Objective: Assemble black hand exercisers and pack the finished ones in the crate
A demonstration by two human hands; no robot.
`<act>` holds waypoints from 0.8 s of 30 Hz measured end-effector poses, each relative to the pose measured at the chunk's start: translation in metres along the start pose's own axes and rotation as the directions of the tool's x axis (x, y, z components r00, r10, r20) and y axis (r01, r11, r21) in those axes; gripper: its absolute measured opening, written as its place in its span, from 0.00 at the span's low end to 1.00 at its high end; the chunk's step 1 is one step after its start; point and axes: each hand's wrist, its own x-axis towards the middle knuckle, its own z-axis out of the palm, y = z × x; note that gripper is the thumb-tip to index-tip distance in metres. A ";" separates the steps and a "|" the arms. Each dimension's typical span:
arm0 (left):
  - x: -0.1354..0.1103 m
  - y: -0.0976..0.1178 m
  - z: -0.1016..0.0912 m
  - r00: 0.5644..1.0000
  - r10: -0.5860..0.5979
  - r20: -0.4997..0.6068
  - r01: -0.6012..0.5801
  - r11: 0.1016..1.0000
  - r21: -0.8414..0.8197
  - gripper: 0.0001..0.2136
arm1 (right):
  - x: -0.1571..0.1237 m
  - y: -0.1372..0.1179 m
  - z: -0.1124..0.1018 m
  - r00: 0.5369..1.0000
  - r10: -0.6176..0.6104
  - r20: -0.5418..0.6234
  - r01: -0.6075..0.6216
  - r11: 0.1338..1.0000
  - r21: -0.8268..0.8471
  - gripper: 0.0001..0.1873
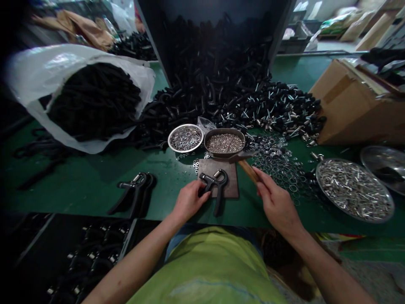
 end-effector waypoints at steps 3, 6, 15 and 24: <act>0.001 0.000 0.000 1.000 0.004 0.007 -0.004 1.000 -0.017 0.06 | 0.000 -0.001 0.007 0.998 -0.062 -0.026 0.063 0.997 0.032 0.24; 0.001 0.001 -0.001 1.000 0.015 0.012 -0.014 1.000 -0.017 0.05 | 0.004 0.002 0.020 0.989 -0.144 -0.032 0.144 0.990 -0.003 0.25; 0.003 0.001 -0.001 1.000 0.012 0.019 -0.012 1.000 0.007 0.05 | 0.019 -0.003 0.024 0.979 -0.198 0.059 0.203 0.975 -0.094 0.25; 0.007 0.003 -0.001 0.998 -0.057 0.013 0.057 0.998 0.017 0.06 | 0.019 0.046 0.038 0.995 -0.091 0.041 0.100 0.909 -0.405 0.23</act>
